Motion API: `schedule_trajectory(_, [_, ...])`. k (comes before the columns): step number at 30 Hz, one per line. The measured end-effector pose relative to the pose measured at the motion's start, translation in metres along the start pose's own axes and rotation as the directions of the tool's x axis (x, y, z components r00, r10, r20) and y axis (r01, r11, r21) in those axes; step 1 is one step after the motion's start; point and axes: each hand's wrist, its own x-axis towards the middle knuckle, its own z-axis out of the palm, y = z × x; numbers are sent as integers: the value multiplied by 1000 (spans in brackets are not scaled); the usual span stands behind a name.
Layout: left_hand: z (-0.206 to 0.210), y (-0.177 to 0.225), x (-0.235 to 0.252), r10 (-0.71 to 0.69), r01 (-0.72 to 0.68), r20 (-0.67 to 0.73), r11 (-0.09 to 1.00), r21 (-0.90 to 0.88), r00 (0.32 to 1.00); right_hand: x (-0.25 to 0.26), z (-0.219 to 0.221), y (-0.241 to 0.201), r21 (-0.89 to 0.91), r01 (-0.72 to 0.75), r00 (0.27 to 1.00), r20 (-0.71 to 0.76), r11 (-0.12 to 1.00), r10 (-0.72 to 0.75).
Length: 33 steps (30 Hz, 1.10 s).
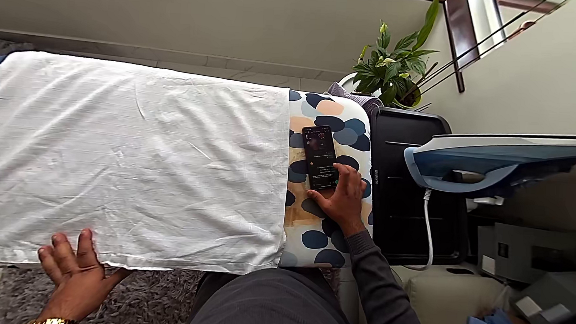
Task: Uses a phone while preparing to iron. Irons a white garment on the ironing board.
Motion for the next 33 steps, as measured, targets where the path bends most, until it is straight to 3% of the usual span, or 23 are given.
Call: schedule_trajectory(33, [-3,2,-1,11,-11,11,1000,-14,1000,1,2,0,17,4,1000,-26,1000,-4])
